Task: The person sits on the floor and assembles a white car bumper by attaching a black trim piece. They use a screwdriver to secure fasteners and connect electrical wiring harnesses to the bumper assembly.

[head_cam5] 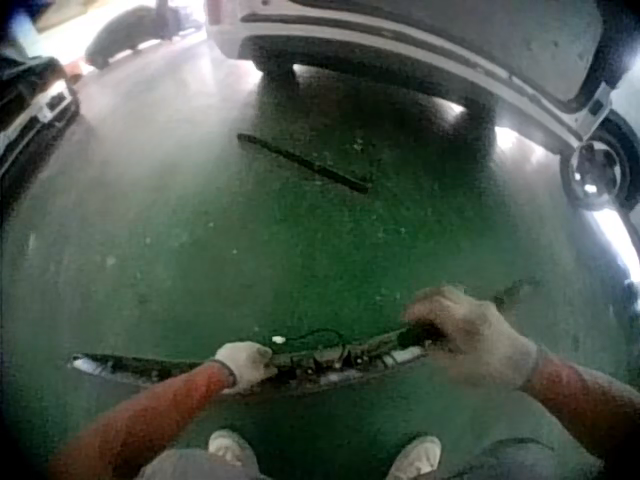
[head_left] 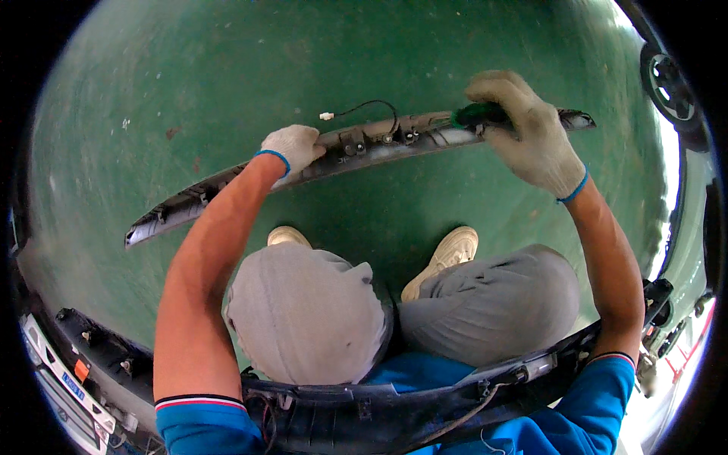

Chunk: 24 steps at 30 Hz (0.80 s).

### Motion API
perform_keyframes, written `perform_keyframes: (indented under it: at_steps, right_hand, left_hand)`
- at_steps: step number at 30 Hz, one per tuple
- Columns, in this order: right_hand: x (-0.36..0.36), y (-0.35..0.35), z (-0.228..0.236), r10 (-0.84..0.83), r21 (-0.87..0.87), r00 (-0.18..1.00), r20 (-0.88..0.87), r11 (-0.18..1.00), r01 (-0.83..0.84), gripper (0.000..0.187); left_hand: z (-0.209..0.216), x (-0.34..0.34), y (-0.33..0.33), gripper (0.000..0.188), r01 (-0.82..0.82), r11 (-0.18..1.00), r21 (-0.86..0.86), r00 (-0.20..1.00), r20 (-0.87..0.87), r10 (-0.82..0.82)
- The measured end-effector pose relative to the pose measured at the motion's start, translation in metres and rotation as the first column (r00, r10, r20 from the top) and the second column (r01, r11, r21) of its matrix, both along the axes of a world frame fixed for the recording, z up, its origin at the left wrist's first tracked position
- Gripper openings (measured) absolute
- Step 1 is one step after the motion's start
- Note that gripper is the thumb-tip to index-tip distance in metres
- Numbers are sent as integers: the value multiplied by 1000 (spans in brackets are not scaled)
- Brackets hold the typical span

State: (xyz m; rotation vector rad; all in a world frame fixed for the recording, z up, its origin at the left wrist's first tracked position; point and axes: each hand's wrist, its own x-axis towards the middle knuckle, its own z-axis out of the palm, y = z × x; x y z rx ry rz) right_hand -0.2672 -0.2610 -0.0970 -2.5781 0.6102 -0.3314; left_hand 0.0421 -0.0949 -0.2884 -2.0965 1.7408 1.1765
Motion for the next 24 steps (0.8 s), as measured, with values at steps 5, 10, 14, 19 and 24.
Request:
perform_keyframes:
  at_steps: [5,10,14,19,24]
  right_hand:
    - [4,2,9,-23,-76,957,-290,997,1,35]
    - [2,4,-3,-36,-54,999,-13,998,36,28]
    - [5,5,6,-119,-82,958,-259,992,101,32]
    - [0,-9,0,31,-103,999,-25,994,-33,34]
    - [9,4,4,-139,-6,988,-65,990,139,32]
  left_hand:
    - [2,0,1,41,7,1000,-9,1000,8,-7]
    - [3,-2,-1,40,-3,1000,0,1000,7,3]
    - [6,-2,0,38,-4,1000,-1,1000,23,4]
    - [7,-3,-2,40,6,999,-41,1000,7,-6]
    - [3,-1,1,37,35,999,-14,999,38,-34]
